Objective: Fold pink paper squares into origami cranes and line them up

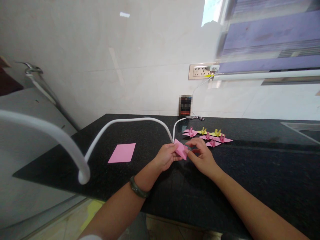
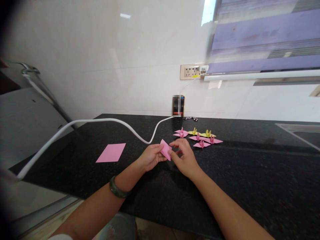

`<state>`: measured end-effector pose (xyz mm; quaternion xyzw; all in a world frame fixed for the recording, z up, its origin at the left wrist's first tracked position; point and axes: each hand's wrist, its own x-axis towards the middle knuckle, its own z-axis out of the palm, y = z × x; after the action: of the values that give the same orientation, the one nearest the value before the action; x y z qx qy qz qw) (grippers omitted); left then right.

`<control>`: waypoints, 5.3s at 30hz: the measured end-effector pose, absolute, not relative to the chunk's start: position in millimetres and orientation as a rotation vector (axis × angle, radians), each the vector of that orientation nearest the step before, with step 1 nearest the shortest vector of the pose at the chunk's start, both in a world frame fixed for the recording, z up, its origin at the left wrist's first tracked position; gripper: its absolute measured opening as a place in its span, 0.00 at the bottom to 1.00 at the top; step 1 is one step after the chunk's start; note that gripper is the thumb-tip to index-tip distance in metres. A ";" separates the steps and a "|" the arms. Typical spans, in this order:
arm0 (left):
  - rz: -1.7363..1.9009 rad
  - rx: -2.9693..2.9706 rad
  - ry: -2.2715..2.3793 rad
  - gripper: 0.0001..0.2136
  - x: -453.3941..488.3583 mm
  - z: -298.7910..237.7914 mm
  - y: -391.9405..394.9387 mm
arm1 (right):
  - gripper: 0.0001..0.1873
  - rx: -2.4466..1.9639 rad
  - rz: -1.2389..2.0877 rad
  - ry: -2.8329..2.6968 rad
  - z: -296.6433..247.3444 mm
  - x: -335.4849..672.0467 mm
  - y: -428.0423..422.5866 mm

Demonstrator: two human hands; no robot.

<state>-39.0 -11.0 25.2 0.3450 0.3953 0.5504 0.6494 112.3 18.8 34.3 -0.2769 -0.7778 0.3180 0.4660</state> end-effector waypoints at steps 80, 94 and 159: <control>1.071 0.926 1.014 0.16 -34.8 23.5 -14.4 | 0.07 -0.664 0.377 -2.191 32.6 114.7 25.4; 1.071 0.947 0.963 0.21 -29.4 25.1 -14.5 | 0.08 -0.846 0.421 -2.082 27.0 110.0 25.9; 1.090 1.191 1.193 0.20 -28.1 20.7 -13.8 | 0.15 -0.911 0.765 -1.787 22.6 107.7 20.7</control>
<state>-28.1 -13.8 20.7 0.5006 0.5013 0.4580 0.5370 107.7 20.7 22.6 -0.3730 -0.7315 0.3130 0.4774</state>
